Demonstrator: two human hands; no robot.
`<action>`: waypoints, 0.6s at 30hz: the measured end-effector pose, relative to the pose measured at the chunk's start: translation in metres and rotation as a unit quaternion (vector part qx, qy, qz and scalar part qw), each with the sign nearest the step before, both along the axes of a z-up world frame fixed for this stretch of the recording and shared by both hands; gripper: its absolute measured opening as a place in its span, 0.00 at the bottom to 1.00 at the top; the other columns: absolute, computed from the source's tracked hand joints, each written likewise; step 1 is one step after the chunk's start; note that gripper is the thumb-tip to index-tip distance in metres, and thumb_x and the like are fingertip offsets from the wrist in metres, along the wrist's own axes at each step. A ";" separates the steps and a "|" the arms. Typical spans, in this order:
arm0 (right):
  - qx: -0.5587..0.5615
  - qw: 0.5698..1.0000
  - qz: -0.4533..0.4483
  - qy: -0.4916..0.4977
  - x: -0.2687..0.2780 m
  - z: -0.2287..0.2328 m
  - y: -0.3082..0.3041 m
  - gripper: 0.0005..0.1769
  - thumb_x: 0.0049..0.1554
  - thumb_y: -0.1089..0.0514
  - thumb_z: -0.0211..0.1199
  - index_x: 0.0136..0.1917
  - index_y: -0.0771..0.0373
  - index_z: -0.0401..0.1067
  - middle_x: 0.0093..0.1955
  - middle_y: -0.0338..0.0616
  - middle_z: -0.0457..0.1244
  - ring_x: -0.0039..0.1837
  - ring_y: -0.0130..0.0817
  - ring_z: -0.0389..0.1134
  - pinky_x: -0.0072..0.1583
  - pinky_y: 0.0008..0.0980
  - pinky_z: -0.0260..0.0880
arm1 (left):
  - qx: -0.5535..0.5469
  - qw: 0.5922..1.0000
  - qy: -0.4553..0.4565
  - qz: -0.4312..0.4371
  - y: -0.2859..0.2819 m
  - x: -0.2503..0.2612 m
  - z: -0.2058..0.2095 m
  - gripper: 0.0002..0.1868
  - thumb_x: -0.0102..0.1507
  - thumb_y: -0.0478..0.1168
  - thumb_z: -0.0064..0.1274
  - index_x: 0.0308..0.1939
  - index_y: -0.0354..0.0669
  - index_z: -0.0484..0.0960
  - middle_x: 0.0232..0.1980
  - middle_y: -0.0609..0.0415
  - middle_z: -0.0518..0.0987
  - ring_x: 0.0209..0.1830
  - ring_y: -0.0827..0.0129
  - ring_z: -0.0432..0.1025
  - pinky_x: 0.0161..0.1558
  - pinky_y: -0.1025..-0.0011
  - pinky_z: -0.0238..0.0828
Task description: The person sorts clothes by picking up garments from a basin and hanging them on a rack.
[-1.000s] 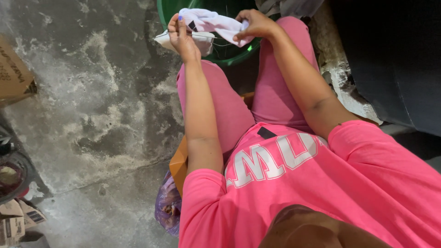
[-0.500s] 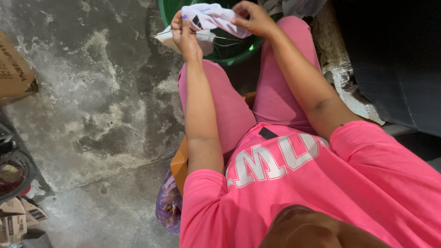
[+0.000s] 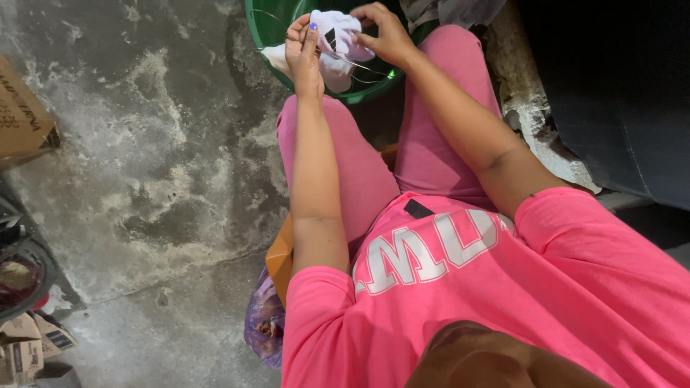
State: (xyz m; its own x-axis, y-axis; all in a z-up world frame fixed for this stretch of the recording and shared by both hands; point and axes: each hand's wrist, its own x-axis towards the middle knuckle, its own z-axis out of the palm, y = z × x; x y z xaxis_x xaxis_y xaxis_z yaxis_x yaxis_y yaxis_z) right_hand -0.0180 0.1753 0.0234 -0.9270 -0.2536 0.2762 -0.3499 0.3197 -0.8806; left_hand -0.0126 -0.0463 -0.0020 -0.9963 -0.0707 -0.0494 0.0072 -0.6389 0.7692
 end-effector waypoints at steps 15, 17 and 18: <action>-0.293 0.941 -0.099 -0.138 -0.029 -0.063 0.006 0.12 0.70 0.57 0.55 0.53 0.68 0.75 0.46 0.36 0.69 0.46 0.22 0.67 0.49 0.27 0.69 | -0.215 0.973 -0.041 0.068 -0.007 -0.007 -0.019 0.10 0.72 0.39 0.47 0.51 0.34 0.75 0.38 0.55 0.78 0.29 0.76 0.72 0.30 0.77 0.71; -0.361 0.904 -0.136 -0.184 -0.030 -0.064 0.014 0.14 0.69 0.55 0.56 0.53 0.69 0.75 0.47 0.42 0.70 0.48 0.27 0.71 0.50 0.31 0.74 | -0.319 0.944 -0.066 0.056 -0.012 -0.008 -0.016 0.12 0.73 0.42 0.47 0.45 0.35 0.78 0.27 0.56 0.71 0.18 0.76 0.64 0.22 0.76 0.65; -0.404 0.873 -0.152 -0.227 -0.029 -0.063 0.021 0.15 0.67 0.53 0.57 0.54 0.69 0.73 0.48 0.45 0.70 0.49 0.31 0.73 0.51 0.33 0.77 | -0.337 0.937 -0.070 0.059 -0.012 -0.005 -0.016 0.15 0.73 0.45 0.47 0.42 0.35 0.78 0.26 0.56 0.71 0.17 0.77 0.64 0.21 0.75 0.63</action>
